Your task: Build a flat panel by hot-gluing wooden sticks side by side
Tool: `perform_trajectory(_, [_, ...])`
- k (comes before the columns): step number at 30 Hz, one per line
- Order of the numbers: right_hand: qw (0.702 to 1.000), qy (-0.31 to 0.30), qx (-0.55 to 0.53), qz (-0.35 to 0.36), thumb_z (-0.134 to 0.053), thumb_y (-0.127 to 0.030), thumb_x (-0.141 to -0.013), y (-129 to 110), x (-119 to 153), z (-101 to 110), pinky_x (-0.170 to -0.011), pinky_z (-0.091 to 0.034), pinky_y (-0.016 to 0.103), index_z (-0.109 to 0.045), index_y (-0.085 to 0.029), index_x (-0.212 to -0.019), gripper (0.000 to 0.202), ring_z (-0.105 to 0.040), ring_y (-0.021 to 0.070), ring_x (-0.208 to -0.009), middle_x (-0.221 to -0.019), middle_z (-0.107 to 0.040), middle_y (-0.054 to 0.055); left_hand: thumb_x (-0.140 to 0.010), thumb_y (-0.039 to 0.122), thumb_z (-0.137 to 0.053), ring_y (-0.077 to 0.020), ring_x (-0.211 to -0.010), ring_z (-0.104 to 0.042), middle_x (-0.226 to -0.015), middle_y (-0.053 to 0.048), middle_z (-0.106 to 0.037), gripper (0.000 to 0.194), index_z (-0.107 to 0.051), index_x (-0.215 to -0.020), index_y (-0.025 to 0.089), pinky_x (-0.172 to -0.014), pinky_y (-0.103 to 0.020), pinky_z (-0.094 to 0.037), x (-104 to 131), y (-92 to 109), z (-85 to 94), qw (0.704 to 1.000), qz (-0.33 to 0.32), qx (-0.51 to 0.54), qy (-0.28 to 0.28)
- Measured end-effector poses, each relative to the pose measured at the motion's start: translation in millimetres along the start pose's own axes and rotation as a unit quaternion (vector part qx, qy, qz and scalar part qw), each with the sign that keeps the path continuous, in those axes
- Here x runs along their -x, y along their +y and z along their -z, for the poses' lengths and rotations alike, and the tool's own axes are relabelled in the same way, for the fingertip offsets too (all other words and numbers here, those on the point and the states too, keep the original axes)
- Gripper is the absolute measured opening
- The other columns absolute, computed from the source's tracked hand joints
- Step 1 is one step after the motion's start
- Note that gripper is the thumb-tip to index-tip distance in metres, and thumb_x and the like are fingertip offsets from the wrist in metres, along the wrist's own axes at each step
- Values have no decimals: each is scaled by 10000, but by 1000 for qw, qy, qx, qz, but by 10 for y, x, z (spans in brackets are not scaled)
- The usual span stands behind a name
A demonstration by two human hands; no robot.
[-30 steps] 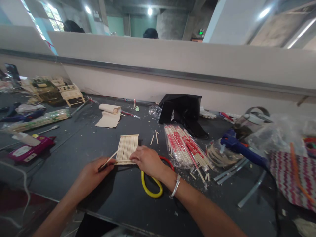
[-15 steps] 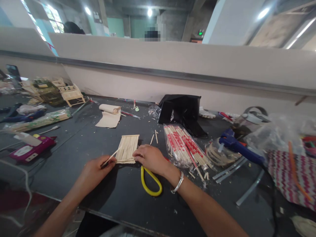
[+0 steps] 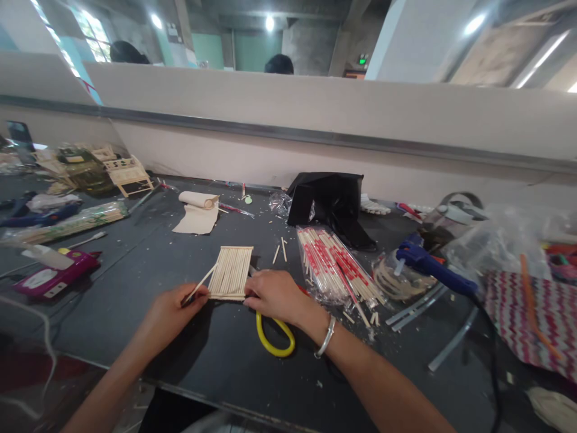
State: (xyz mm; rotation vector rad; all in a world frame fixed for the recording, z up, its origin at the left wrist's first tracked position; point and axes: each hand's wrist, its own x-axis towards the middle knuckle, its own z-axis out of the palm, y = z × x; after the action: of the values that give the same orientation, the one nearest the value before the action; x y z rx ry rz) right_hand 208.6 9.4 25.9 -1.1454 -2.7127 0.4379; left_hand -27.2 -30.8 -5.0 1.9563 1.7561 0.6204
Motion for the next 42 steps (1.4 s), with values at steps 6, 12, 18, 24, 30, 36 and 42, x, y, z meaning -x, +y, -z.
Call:
perform_trajectory(6, [1000,4,19,-11,-637,-299,-818,-59,-1,-5,-574,-301,231,-645,-184,-796,117,-576,154,-736,-816,-667,26,-820,325,-464,-190,-731,-604,-769,-22,-663,210,-635,-806,203,-665,-275,-410,-13,-2,8,1000,-9,5,-5])
perform_trajectory(12, [1000,9,-4,-23,-634,-252,-805,-55,-6,-59,-547,-277,216,-627,-190,-770,71,-553,110,-672,-773,-654,-12,-819,316,-474,-203,-790,-612,-823,-41,-672,206,-643,-804,200,-697,-290,-425,-7,-9,14,1000,-18,10,6])
perform_trajectory(18, [999,15,-27,-30,-641,-245,-799,-26,-13,-93,-573,-297,217,-653,-197,-775,56,-571,118,-696,-792,-673,-10,-798,322,-494,-205,-796,-624,-825,-43,-687,209,-664,-808,201,-708,-294,-441,-14,-36,8,999,-16,28,11])
perform_trajectory(24, [998,16,-48,-27,-622,-231,-823,-9,-11,-81,-631,-335,227,-685,-198,-786,80,-595,143,-766,-858,-695,18,-772,290,-497,-205,-807,-634,-843,-31,-704,207,-683,-824,216,-725,-294,-447,-15,-44,25,999,-8,34,6])
perform_trajectory(30, [993,26,-102,-47,-644,-213,-789,11,-17,-102,-621,-347,231,-690,-191,-765,56,-585,141,-722,-817,-690,20,-776,241,-489,-197,-829,-631,-849,-30,-693,215,-682,-865,211,-737,-286,-441,-8,-64,20,1000,-7,22,5])
perform_trajectory(36, [973,33,-218,-65,-623,-226,-786,90,-57,-101,-567,-396,185,-667,-157,-772,83,-572,99,-622,-691,-652,-9,-856,349,-445,-185,-716,-590,-768,-28,-642,271,-664,-803,199,-651,-280,-426,17,-18,41,999,-22,12,23])
perform_trajectory(42, [958,49,-279,-49,-571,-203,-777,58,-11,84,-571,-400,184,-649,-140,-756,102,-521,90,-610,-667,-598,-18,-918,337,-371,-224,-903,-546,-1002,-89,-596,328,-603,-1096,190,-771,-334,-427,130,356,94,990,-102,16,96])
